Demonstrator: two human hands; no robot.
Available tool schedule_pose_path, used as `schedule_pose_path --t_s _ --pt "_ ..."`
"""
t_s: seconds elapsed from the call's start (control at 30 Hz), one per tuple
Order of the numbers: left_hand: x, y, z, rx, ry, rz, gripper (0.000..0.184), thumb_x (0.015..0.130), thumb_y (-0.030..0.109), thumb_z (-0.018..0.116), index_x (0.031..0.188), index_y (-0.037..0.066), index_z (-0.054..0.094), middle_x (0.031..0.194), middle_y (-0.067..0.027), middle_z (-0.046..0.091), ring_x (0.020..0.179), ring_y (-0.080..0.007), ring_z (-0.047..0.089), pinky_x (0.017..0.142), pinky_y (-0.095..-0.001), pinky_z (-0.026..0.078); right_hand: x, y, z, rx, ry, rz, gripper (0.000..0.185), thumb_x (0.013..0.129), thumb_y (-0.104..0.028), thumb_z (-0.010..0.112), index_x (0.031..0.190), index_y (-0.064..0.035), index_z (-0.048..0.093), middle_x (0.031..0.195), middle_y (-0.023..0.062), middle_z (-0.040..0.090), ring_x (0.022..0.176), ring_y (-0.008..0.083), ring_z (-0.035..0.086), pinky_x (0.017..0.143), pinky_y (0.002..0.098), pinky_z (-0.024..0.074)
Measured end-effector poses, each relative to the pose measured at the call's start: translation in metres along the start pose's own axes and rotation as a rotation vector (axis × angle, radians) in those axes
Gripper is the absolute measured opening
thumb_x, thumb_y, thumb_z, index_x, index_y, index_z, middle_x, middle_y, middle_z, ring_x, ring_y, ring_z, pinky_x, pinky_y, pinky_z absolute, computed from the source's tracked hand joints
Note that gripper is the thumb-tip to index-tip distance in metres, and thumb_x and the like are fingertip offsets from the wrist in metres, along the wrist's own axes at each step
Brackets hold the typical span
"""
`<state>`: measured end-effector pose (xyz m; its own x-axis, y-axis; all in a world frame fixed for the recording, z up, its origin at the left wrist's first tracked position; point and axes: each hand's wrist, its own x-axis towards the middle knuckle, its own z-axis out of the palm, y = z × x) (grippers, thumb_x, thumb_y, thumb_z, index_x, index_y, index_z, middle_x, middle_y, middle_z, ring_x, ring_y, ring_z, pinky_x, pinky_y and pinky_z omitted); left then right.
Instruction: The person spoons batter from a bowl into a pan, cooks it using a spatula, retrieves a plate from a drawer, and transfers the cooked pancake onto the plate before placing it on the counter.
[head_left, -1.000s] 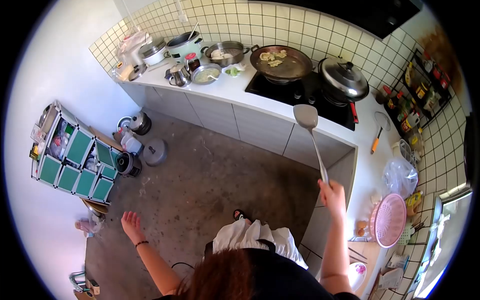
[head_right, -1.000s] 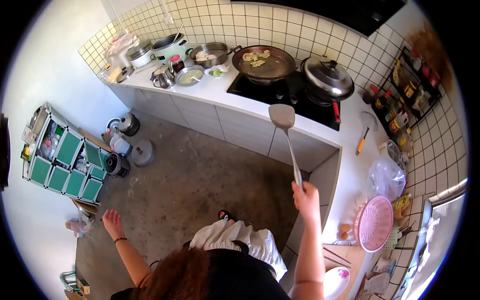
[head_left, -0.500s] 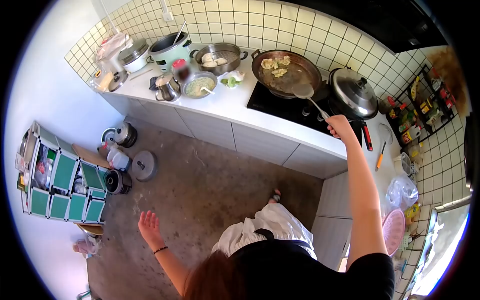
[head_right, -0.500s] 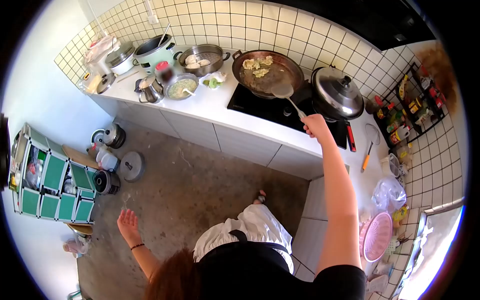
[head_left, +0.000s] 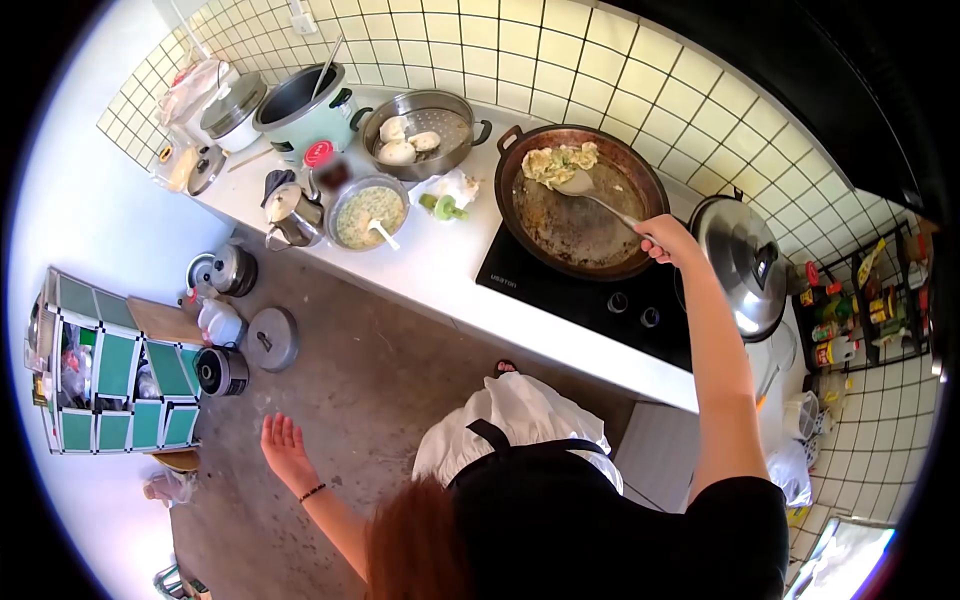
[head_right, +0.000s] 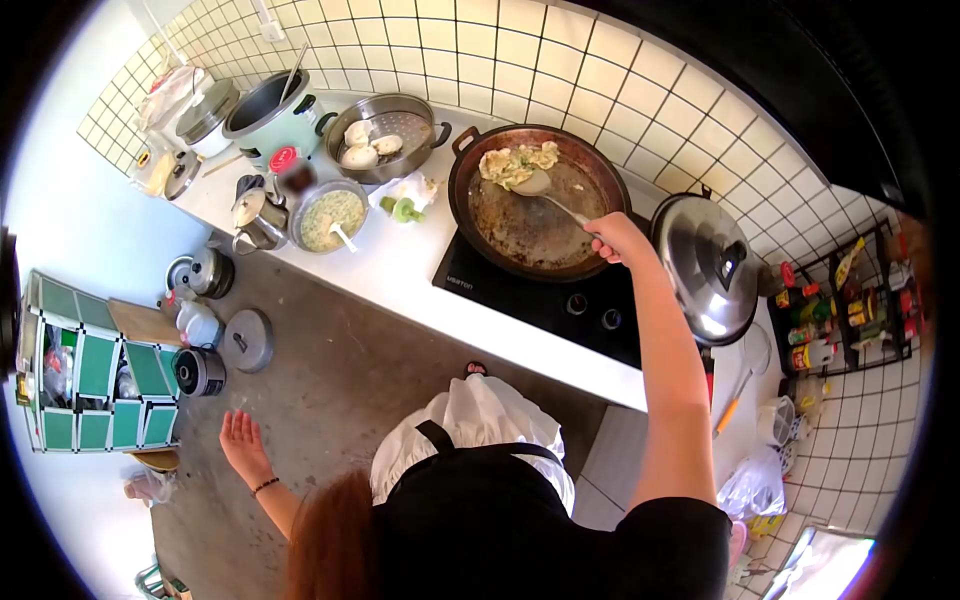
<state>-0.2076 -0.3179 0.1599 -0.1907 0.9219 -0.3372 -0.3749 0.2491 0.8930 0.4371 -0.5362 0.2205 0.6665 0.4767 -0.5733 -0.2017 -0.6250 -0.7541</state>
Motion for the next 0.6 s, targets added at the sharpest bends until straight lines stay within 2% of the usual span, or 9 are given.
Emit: schedule_pose_path --t_s 0.1,0.2,0.33,0.37,0.47,0.57,0.6 --pt "-0.006 0.005 0.035 -0.004 0.046 -0.004 0.04 0.091 0.029 0.042 0.123 0.006 0.048 0.118 -0.0085 0.053 0.103 -0.0184 0.052 0.089 -0.0313 0.043 0.023 -0.017 0.016 0.006 -0.012 -0.022 0.019 0.082 -0.018 0.059 0.075 -0.0006 0.054 0.056 0.0061 0.049 0.038 0.0098 0.037 0.033 0.025 0.023" --pt "0.004 0.001 0.035 0.032 0.043 -0.001 0.043 0.09 0.032 0.044 0.124 0.005 0.048 0.119 -0.0073 0.052 0.108 -0.0184 0.05 0.09 -0.0317 0.042 0.033 -0.009 0.033 0.158 -0.048 -0.058 0.018 0.083 -0.018 0.058 0.076 -0.0016 0.054 0.058 0.004 0.049 0.038 0.0078 0.036 0.033 0.0241 0.0223" --pt "0.023 0.002 0.045 0.044 0.063 -0.013 0.038 0.091 0.027 0.041 0.121 0.006 0.05 0.115 -0.0067 0.054 0.101 -0.0165 0.052 0.088 -0.0299 0.043 0.013 0.011 0.035 0.352 -0.11 -0.113 0.017 0.084 -0.016 0.057 0.075 -0.0034 0.053 0.058 0.001 0.048 0.039 0.0047 0.035 0.034 0.0214 0.0209" --pt "0.033 0.003 0.048 0.047 0.042 -0.013 0.038 0.091 0.028 0.041 0.121 0.006 0.051 0.114 -0.0064 0.054 0.101 -0.0164 0.052 0.087 -0.0296 0.043 0.006 0.016 0.033 0.385 -0.074 -0.103 0.014 0.085 -0.015 0.056 0.084 -0.0007 0.057 0.059 -0.0006 0.048 0.039 0.0036 0.034 0.034 0.0194 0.0184" --pt "0.066 0.005 0.062 0.05 -0.027 -0.01 0.037 0.091 0.028 0.042 0.12 0.006 0.051 0.112 -0.006 0.055 0.1 -0.0159 0.053 0.086 -0.0292 0.044 -0.024 0.023 0.021 0.202 0.068 -0.156 0.024 0.083 -0.016 0.059 0.102 -0.0014 0.061 0.058 0.0035 0.048 0.042 0.0073 0.042 0.036 0.0236 0.0292" --pt "0.095 0.009 0.086 0.05 -0.11 -0.002 0.036 0.091 0.027 0.044 0.119 0.005 0.051 0.11 -0.006 0.056 0.099 -0.0155 0.053 0.085 -0.0284 0.044 -0.038 0.051 0.016 -0.466 0.509 -0.691 0.037 0.08 -0.015 0.061 0.117 -0.0106 0.059 0.061 0.0088 0.052 0.05 0.0173 0.054 0.045 0.0314 0.0423" --pt "0.103 0.009 0.096 0.052 -0.141 0.001 0.036 0.091 0.027 0.045 0.119 0.005 0.052 0.109 -0.0061 0.057 0.098 -0.0154 0.053 0.084 -0.0281 0.044 -0.05 0.05 0.02 -0.6 0.576 -0.67 0.039 0.079 -0.015 0.062 0.117 -0.0129 0.059 0.062 0.0096 0.053 0.054 0.0204 0.056 0.049 0.0333 0.044"
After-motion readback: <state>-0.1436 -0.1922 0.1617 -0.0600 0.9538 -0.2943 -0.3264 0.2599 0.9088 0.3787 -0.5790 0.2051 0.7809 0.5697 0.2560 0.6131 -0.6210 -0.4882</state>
